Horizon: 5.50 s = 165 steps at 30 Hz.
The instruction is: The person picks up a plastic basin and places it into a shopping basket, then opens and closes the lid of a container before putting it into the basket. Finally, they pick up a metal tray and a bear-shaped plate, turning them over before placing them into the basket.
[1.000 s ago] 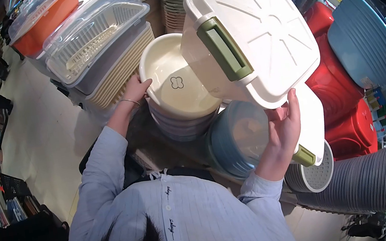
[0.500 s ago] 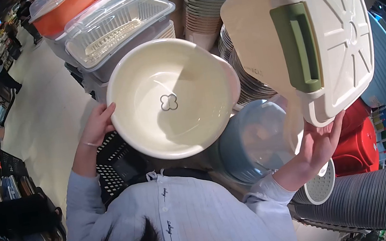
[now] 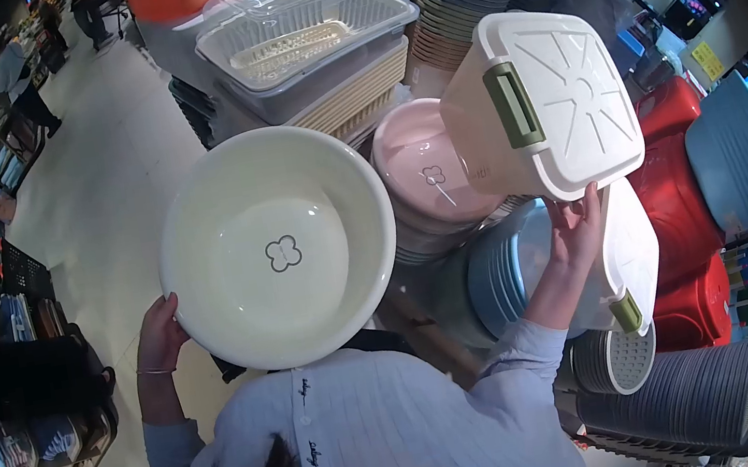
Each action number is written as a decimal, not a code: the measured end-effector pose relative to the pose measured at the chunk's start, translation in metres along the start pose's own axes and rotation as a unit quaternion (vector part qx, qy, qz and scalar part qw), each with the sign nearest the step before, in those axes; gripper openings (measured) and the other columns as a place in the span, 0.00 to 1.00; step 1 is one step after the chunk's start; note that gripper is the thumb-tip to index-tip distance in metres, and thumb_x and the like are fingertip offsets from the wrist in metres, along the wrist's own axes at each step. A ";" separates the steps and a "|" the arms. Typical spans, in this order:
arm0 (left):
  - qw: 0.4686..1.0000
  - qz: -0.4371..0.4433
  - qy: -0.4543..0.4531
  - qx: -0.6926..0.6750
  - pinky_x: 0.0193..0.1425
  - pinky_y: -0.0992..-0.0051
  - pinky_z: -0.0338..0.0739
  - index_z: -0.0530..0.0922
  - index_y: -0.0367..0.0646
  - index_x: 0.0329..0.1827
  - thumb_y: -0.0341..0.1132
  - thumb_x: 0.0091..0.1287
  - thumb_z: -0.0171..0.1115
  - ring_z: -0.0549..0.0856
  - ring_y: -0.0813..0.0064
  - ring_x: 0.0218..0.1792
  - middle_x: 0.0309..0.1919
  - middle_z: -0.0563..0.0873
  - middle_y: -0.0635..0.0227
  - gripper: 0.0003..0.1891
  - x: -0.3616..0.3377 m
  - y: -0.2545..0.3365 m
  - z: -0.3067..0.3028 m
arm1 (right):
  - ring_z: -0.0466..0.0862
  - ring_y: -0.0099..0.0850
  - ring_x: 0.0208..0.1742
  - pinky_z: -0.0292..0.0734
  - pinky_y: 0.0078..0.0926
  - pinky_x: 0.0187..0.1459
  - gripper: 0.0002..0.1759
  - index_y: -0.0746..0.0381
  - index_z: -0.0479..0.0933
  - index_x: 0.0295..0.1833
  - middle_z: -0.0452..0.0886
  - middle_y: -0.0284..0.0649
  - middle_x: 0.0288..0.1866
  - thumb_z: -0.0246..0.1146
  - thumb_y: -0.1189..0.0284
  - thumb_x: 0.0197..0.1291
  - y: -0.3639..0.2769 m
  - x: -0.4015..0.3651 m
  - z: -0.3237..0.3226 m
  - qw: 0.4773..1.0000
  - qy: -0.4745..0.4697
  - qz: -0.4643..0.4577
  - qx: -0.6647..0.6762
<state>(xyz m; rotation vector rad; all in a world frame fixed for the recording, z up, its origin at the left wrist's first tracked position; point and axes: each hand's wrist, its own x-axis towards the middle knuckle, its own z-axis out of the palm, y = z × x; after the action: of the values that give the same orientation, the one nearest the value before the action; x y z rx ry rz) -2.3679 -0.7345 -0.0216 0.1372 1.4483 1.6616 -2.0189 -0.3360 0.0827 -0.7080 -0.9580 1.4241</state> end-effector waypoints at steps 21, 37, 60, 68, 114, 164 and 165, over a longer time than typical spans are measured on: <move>0.991 0.006 0.074 -0.108 0.50 0.67 0.74 0.66 0.33 0.52 0.43 0.63 0.51 0.77 0.64 0.48 0.49 0.74 0.59 0.22 -0.029 -0.057 -0.076 | 0.73 0.39 0.46 0.77 0.39 0.43 0.25 0.66 0.63 0.55 0.69 0.45 0.51 0.54 0.59 0.60 0.070 0.051 -0.020 0.995 -0.008 0.084 -0.062; 0.983 0.057 0.143 -0.101 0.45 0.72 0.75 0.66 0.34 0.54 0.42 0.61 0.53 0.78 0.70 0.43 0.46 0.75 0.62 0.23 -0.047 -0.065 -0.079 | 0.69 0.48 0.48 0.72 0.48 0.48 0.31 0.64 0.59 0.58 0.61 0.50 0.52 0.57 0.57 0.56 0.133 0.079 -0.039 0.974 -0.026 0.202 -0.097; 0.965 0.117 0.142 -0.187 0.48 0.72 0.77 0.63 0.34 0.53 0.35 0.64 0.52 0.78 0.72 0.46 0.46 0.75 0.62 0.19 -0.067 -0.076 -0.091 | 0.76 0.28 0.38 0.76 0.28 0.40 0.23 0.63 0.65 0.46 0.72 0.42 0.47 0.41 0.53 0.65 0.199 -0.143 0.070 0.855 -0.341 0.273 -0.281; 0.963 0.086 0.126 -0.221 0.45 0.73 0.79 0.63 0.32 0.54 0.43 0.67 0.48 0.80 0.72 0.42 0.45 0.76 0.61 0.22 -0.079 -0.088 -0.085 | 0.73 0.29 0.51 0.73 0.25 0.46 0.29 0.66 0.53 0.61 0.68 0.46 0.54 0.54 0.66 0.60 0.160 -0.229 0.164 0.829 -0.466 0.133 -0.278; 0.930 -0.214 0.295 -0.050 0.35 0.67 0.82 0.62 0.32 0.45 0.29 0.52 0.63 0.82 0.61 0.36 0.40 0.76 0.50 0.22 0.116 -0.239 -0.110 | 0.81 0.34 0.26 0.79 0.25 0.24 0.22 0.74 0.67 0.43 0.77 0.48 0.35 0.65 0.71 0.49 0.500 -0.173 0.040 0.673 -0.426 0.328 -0.509; 0.820 0.238 -0.149 0.499 0.65 0.57 0.48 0.76 0.48 0.26 0.34 0.43 0.55 0.73 0.72 0.33 0.27 0.75 0.73 0.07 0.226 -0.325 -0.293 | 0.77 0.44 0.47 0.73 0.37 0.47 0.20 0.68 0.67 0.46 0.77 0.52 0.42 0.61 0.75 0.44 0.817 -0.364 -0.107 0.610 0.142 0.393 -0.674; 0.820 0.239 -0.149 0.499 0.65 0.57 0.48 0.76 0.48 0.26 0.34 0.43 0.55 0.73 0.72 0.33 0.27 0.75 0.73 0.07 0.226 -0.325 -0.293 | 0.77 0.45 0.48 0.70 0.38 0.50 0.20 0.68 0.68 0.45 0.76 0.51 0.44 0.61 0.75 0.44 0.819 -0.367 -0.113 0.624 0.160 0.394 -0.656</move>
<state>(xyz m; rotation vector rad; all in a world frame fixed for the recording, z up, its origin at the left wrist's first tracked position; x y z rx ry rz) -2.5024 -0.8291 -0.4858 1.3753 1.9843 0.9642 -2.2817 -0.6346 -0.7293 -2.6570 -1.3970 0.9430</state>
